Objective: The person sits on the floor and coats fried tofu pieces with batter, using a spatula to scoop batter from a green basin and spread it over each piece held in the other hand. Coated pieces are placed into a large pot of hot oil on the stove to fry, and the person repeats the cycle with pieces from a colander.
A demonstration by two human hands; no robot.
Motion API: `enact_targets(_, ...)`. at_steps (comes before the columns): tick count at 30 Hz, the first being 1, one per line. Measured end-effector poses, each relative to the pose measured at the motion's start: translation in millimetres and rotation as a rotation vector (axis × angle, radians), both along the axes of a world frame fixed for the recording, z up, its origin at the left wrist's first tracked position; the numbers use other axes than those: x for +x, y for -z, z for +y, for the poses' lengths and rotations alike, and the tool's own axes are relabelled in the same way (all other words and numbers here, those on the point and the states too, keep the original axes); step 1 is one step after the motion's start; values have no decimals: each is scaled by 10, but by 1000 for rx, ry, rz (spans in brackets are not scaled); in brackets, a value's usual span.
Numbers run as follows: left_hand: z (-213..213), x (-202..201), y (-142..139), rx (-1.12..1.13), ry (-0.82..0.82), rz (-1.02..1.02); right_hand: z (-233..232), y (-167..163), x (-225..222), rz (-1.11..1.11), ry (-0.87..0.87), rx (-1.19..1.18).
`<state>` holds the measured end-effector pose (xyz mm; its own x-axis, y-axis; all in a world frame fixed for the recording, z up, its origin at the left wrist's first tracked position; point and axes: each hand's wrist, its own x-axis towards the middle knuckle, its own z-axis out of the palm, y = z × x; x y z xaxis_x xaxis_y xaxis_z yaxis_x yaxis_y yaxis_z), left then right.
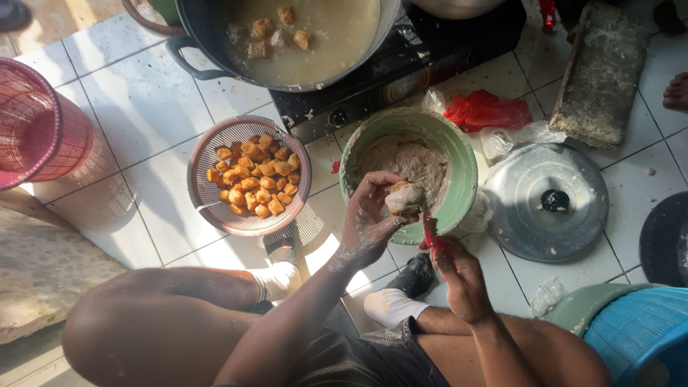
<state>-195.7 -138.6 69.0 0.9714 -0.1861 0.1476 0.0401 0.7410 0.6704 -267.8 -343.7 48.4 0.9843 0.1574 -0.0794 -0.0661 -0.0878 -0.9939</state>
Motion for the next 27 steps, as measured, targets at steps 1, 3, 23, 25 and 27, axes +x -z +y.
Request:
enact_targets(1, -42, 28, -22, 26, -34, -34, 22, 42, 13, 67, -20, 26)
enact_targets(3, -79, 106, -50, 83, -114, -101, 56, 141, 66, 167, 32, -87)
enact_targets(23, 2170, 2813, 125, 1798, -648, -459, -9, 585, 767, 470, 253, 119)
enact_targets(25, 2234, 2758, 203, 1679, -711, -507, 43, 658, 859, 467, 249, 101)
enact_targets(27, 2228, 2612, 354, 1530, -726, -514, 72, 804, 1003, 451, 188, -256)
